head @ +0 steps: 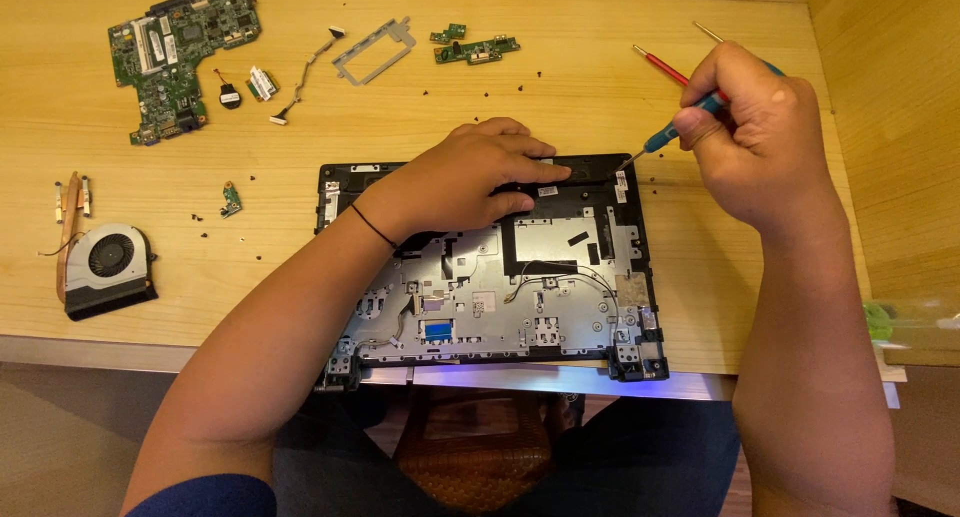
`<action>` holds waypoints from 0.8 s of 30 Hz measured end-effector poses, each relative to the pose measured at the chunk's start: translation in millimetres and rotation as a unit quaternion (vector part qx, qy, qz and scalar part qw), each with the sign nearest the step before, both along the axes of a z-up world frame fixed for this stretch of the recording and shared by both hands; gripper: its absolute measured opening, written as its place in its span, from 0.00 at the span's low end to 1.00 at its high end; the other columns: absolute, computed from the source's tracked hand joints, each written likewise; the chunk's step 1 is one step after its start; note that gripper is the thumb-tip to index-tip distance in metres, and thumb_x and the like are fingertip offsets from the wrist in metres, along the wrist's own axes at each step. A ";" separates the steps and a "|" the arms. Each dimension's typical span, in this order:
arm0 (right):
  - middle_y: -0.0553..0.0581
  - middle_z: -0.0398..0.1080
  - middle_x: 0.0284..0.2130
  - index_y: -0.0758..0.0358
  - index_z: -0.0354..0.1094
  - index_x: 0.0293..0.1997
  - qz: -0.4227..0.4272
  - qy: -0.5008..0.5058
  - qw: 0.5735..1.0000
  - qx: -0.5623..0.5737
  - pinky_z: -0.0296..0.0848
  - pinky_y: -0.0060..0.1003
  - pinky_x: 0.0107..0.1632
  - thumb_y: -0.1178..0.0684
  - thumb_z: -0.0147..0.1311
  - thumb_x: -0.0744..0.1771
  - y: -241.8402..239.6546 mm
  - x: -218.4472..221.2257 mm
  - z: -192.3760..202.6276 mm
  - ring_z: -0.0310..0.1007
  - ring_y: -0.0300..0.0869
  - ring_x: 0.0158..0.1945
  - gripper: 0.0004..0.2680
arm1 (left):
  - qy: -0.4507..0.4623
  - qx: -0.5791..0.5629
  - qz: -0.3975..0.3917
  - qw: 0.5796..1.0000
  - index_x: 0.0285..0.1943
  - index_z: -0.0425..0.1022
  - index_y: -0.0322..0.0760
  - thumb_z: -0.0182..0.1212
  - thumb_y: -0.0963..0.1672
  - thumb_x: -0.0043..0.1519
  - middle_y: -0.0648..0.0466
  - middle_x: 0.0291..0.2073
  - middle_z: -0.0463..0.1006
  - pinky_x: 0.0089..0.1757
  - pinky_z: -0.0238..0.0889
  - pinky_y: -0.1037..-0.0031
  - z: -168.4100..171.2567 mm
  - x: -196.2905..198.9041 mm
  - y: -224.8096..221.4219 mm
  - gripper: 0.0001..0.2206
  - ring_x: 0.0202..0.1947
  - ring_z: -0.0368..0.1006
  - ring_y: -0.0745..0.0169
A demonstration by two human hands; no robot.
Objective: Disassembling a laptop by removing internal screws and prying off the frame around the trackpad area.
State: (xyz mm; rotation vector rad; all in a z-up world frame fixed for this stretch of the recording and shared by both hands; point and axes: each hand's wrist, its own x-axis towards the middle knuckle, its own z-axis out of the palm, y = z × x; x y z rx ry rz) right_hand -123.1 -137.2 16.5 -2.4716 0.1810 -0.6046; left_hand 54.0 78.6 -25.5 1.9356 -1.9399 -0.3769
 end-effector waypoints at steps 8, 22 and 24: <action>0.60 0.72 0.26 0.52 0.67 0.34 -0.122 0.272 0.908 -0.293 0.64 0.54 0.32 0.37 0.45 0.70 41.3 26.1 52.5 0.71 0.62 0.35 0.13 | -0.011 -0.025 -0.024 0.999 0.62 0.68 0.49 0.56 0.45 0.60 0.57 0.56 0.71 0.48 0.52 0.54 -2.3 -0.3 -1.0 0.19 0.55 0.58 0.50; 0.49 0.76 0.34 0.56 0.67 0.34 -0.069 0.330 0.930 -0.144 0.63 0.46 0.40 0.62 0.41 0.63 38.3 28.5 64.5 0.69 0.50 0.40 0.08 | -0.030 -0.017 -0.009 0.999 0.64 0.65 0.42 0.57 0.46 0.60 0.59 0.59 0.69 0.50 0.53 0.56 -3.4 1.1 -1.6 0.21 0.57 0.57 0.53; 0.56 0.71 0.31 0.56 0.71 0.31 -0.052 0.301 0.948 -0.088 0.61 0.40 0.38 0.65 0.46 0.63 28.8 23.0 58.3 0.66 0.49 0.36 0.08 | -0.026 0.000 0.003 1.000 0.64 0.65 0.44 0.56 0.46 0.60 0.59 0.61 0.67 0.53 0.51 0.53 -3.7 0.0 -1.7 0.22 0.61 0.55 0.50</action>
